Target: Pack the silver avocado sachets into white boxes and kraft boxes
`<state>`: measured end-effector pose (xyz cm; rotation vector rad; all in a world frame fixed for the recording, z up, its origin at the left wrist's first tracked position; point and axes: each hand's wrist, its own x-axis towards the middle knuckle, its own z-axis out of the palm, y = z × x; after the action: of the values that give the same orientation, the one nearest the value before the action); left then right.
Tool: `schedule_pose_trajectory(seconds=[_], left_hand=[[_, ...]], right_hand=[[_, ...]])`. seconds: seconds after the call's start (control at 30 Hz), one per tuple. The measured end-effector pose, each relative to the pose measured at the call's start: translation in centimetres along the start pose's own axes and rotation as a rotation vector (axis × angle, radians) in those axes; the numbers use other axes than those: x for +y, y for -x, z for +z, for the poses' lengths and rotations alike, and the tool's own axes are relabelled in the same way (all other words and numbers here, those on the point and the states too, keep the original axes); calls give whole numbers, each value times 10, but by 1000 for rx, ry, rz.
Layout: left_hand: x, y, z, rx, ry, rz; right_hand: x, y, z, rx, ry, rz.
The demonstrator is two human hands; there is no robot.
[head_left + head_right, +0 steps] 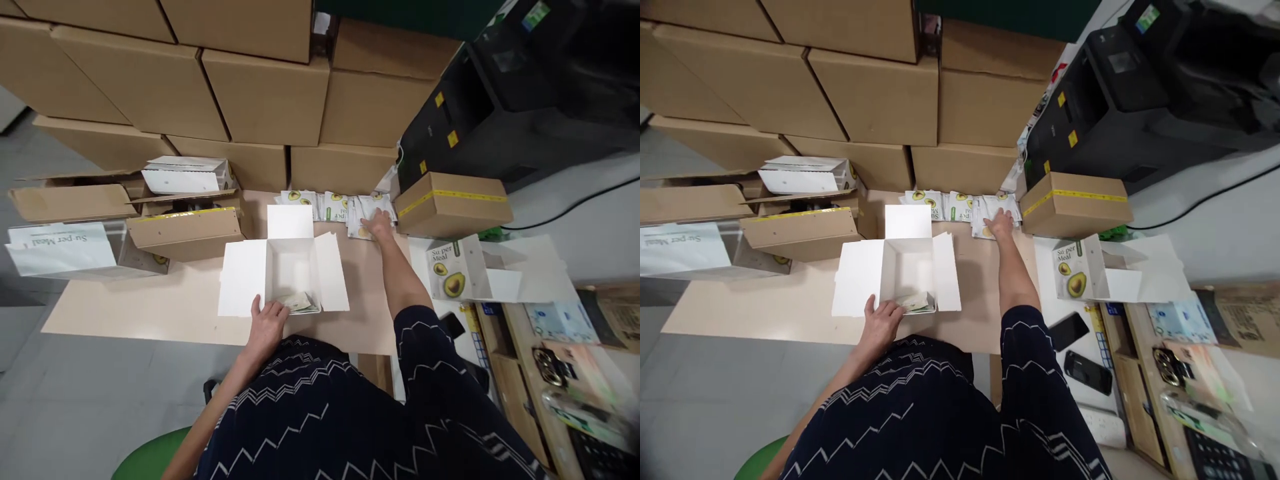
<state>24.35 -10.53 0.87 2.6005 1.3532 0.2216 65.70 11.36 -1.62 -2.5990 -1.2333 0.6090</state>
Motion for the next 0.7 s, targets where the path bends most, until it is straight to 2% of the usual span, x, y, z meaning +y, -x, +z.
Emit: schedule_pose_trajectory(seconds=[0.13, 0.27, 0.37, 0.47, 0.57, 0.7], left_hand=[[1, 0, 3, 13, -1, -34], [0, 0, 6, 45, -6, -37], [1, 0, 3, 35, -1, -37], [1, -1, -2, -3, 5, -33], [1, -2, -3, -22, 10, -19], [0, -3, 0, 10, 28, 4]], right_hand=[[7, -38, 12, -31, 78, 28], [2, -47, 32, -52, 79, 52], [-4, -28, 48, 5, 110, -15], [-5, 7, 57, 15, 103, -148], [4, 45, 60, -30, 30, -302], [19, 82, 53, -73, -71, -343]])
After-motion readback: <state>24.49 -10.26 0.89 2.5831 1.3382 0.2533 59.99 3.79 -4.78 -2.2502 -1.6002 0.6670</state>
